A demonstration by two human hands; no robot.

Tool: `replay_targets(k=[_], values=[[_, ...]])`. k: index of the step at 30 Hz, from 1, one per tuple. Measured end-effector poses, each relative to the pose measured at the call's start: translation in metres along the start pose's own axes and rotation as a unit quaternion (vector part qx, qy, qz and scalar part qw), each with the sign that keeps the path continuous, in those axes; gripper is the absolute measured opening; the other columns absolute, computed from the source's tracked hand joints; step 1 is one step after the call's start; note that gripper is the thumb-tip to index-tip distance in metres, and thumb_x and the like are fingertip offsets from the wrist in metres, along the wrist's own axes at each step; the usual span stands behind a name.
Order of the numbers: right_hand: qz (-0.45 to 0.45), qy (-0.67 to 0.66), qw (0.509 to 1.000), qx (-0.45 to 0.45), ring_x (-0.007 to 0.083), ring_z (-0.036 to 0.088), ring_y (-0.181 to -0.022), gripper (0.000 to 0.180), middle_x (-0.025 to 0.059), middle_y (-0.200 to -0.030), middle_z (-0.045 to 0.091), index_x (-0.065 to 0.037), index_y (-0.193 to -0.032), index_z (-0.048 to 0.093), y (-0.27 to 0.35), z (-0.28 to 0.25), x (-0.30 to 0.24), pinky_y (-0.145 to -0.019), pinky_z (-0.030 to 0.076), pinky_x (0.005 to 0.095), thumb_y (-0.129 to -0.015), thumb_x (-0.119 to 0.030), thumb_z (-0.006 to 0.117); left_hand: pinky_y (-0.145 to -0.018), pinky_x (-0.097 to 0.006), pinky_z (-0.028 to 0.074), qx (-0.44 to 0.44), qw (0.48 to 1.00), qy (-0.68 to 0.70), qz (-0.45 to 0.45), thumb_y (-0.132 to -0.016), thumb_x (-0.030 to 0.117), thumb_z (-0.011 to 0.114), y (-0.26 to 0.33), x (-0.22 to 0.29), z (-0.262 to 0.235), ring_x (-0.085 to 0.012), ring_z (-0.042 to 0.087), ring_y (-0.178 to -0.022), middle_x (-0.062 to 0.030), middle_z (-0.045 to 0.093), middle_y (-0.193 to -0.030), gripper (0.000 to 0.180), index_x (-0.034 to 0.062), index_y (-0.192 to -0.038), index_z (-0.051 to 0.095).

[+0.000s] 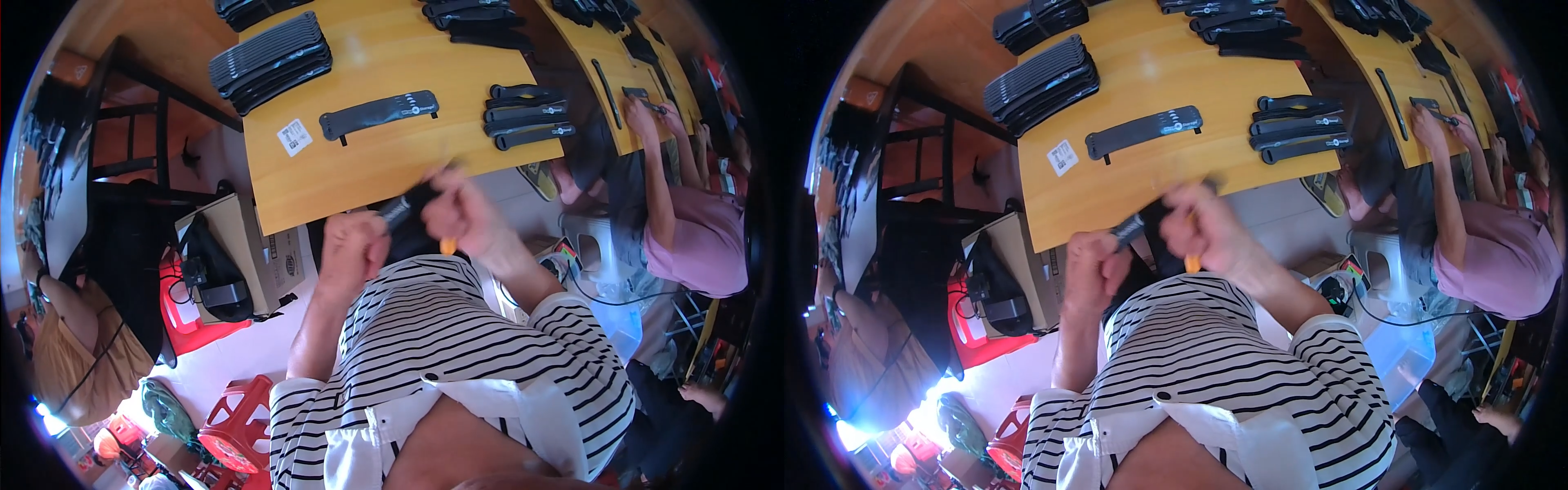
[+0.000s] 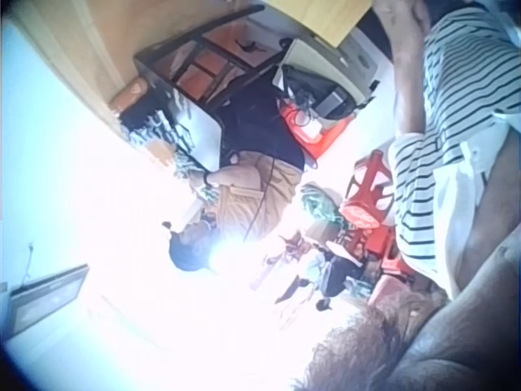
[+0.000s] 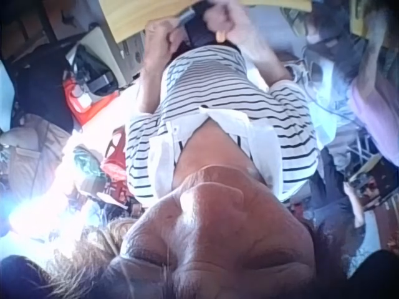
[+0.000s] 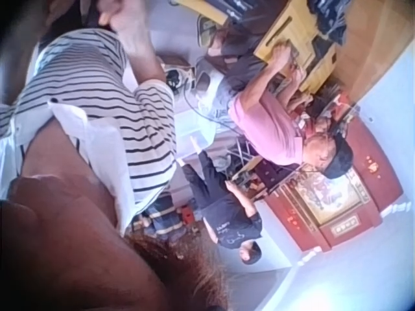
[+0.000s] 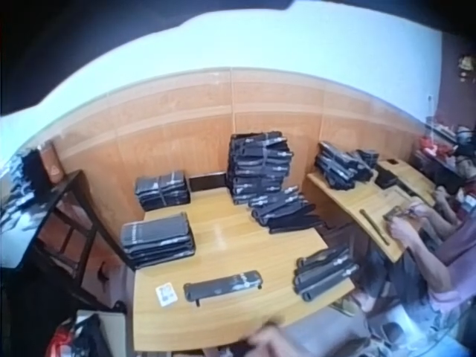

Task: Attaching metal components to leather straps using a small screwdriver tool.

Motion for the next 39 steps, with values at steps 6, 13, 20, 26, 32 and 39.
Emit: replay_targets(k=[6,13,20,26,32,39], values=[[-0.159,-0.235,0.959,0.026,0.0068,0.029,-0.037,0.033,-0.0047,-0.048,0.029,-0.014,-0.054,0.033,-0.005,-0.092,-0.142,-0.036,0.025,0.0199,-0.083,-0.019,0.048,-0.032,-0.023,0.019,0.069,0.983,0.166,-0.035,-0.084,0.021,0.046,0.032,-0.004,-0.083,-0.0072,0.025,-0.028,0.0032,0.03,-0.036,0.043,0.0143,-0.045,0.03],[-0.334,-0.138,0.93,-0.067,0.0077,0.027,-0.037,0.023,-0.0017,-0.051,0.031,-0.01,-0.059,0.035,0.049,-0.096,-0.299,-0.036,0.027,0.0207,-0.079,-0.012,0.044,-0.031,-0.022,0.019,0.135,0.931,0.336,0.045,-0.091,0.026,0.043,0.091,0.008,-0.172,-0.0067,0.024,-0.032,0.0019,0.032,-0.04,0.042,0.0138,-0.052,0.033],[-0.352,0.213,0.904,0.112,0.0065,0.026,-0.037,0.02,-0.0022,-0.049,0.031,-0.012,-0.066,0.038,0.046,-0.011,-0.258,-0.036,0.022,0.0195,-0.084,-0.016,0.048,-0.036,-0.022,0.024,0.302,0.94,0.154,0.037,-0.091,0.026,0.043,0.057,-0.034,-0.174,-0.0069,0.034,-0.04,0.0021,0.034,-0.046,0.033,0.0129,-0.061,0.038],[-0.372,0.675,0.614,0.172,0.0077,0.048,-0.05,0.013,0.0038,-0.063,0.058,-0.001,-0.079,0.063,0.055,0.042,-0.227,-0.046,0.034,0.0192,-0.082,-0.013,0.058,-0.037,-0.019,0.033,0.309,0.948,0.057,-0.042,-0.093,0.042,0.039,0.036,-0.095,-0.179,-0.0091,0.045,-0.04,-0.0008,0.05,-0.052,0.042,0.0097,-0.069,0.051],[-0.403,0.78,0.454,0.152,0.0168,0.056,-0.057,0.016,0.0076,-0.066,0.057,0.002,-0.092,0.063,0.056,0.059,-0.2,-0.052,0.043,0.0244,-0.077,-0.003,0.06,-0.037,-0.02,0.033,0.245,0.962,0.044,-0.114,-0.09,0.058,0.026,0.038,-0.105,-0.163,-0.0091,0.045,-0.04,-0.0013,0.05,-0.051,0.061,0.007,-0.07,0.053],[-0.446,0.798,0.377,-0.149,0.0164,0.056,-0.055,0.024,0.0041,-0.071,0.059,-0.005,-0.092,0.065,0.045,0.088,-0.075,-0.045,0.044,0.0255,-0.068,-0.007,0.065,-0.042,-0.019,0.036,-0.072,0.969,0.221,-0.089,-0.091,0.052,0.035,-0.027,-0.067,-0.006,-0.0083,0.046,-0.049,-0.005,0.056,-0.075,0.057,0.0007,-0.106,0.055]])
Point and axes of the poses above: each hand's wrist, its own y-axis away from the middle knuckle, its own z-axis out of the palm, x = y × z, the point moved 10 cm from there along -y, towards the middle knuckle
